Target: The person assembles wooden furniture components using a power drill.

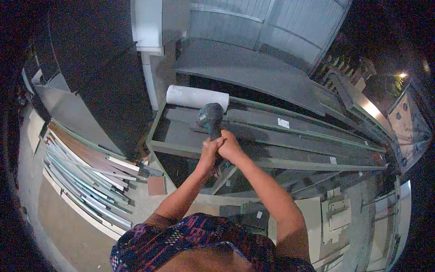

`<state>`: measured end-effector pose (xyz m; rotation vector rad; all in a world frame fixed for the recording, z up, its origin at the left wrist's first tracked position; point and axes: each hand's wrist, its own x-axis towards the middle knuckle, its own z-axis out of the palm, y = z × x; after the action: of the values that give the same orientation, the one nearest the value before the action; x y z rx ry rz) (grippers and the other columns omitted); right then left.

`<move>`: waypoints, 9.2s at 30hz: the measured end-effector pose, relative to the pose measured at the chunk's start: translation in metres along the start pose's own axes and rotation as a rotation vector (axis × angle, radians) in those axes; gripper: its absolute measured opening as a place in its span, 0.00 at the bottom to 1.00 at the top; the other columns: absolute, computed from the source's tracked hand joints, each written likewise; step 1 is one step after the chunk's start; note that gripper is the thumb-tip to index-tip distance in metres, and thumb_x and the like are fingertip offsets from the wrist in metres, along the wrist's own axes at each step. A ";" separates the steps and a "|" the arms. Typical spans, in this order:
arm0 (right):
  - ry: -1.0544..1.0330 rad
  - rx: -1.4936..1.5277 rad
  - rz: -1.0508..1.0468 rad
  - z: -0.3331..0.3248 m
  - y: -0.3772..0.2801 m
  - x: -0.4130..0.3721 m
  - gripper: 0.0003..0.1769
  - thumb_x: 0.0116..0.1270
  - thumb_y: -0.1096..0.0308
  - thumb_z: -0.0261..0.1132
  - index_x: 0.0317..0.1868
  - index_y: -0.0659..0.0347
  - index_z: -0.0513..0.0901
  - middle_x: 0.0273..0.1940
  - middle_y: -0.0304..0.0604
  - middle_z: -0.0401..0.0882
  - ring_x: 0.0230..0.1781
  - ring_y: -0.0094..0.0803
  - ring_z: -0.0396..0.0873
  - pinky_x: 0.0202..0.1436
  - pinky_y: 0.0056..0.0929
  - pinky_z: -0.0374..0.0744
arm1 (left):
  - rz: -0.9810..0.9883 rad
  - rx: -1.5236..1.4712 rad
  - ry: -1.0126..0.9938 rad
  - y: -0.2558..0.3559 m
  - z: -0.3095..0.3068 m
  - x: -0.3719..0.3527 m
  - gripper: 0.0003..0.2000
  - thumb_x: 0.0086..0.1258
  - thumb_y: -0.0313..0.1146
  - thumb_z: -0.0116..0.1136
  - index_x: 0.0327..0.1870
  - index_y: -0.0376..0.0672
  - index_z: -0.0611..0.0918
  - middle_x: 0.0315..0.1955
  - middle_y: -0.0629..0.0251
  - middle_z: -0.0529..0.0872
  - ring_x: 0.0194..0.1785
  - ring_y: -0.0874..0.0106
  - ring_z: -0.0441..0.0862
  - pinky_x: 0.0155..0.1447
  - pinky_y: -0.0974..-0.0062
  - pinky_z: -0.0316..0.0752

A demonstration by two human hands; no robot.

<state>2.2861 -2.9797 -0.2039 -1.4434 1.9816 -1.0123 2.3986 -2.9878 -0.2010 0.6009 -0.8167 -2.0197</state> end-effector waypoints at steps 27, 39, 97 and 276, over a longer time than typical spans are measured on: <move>-0.332 0.201 -0.358 0.082 -0.075 -0.023 0.13 0.53 0.64 0.64 0.32 0.67 0.76 0.26 0.52 0.78 0.26 0.39 0.75 0.33 0.39 0.73 | 0.231 0.121 0.152 0.045 -0.077 -0.066 0.23 0.58 0.42 0.61 0.47 0.39 0.68 0.32 0.67 0.75 0.36 0.77 0.73 0.42 0.78 0.70; -0.410 0.030 -0.191 0.071 -0.081 -0.014 0.30 0.49 0.49 0.70 0.45 0.62 0.74 0.37 0.44 0.77 0.38 0.32 0.73 0.46 0.32 0.72 | 0.194 0.007 0.222 0.037 -0.064 -0.056 0.24 0.59 0.44 0.59 0.50 0.39 0.66 0.40 0.61 0.74 0.45 0.72 0.74 0.50 0.72 0.70; 0.242 0.101 0.024 -0.057 0.034 -0.159 0.26 0.49 0.52 0.71 0.38 0.65 0.75 0.28 0.46 0.77 0.32 0.37 0.77 0.36 0.34 0.73 | -0.212 0.415 -0.572 -0.096 0.014 -0.066 0.25 0.58 0.39 0.62 0.52 0.35 0.68 0.39 0.62 0.78 0.45 0.73 0.74 0.51 0.74 0.70; 0.758 0.765 1.842 0.143 0.253 -0.726 0.28 0.36 0.52 0.74 0.34 0.65 0.81 0.27 0.48 0.80 0.26 0.38 0.81 0.33 0.35 0.79 | 0.673 2.268 0.204 -0.076 0.013 0.170 0.35 0.63 0.54 0.51 0.67 0.45 0.58 0.63 0.52 0.60 0.65 0.54 0.59 0.60 0.53 0.64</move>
<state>2.4805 -2.2916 -0.5205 1.2624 1.8462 -1.0103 2.2610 -3.0953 -0.2661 1.2580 -2.4438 0.3334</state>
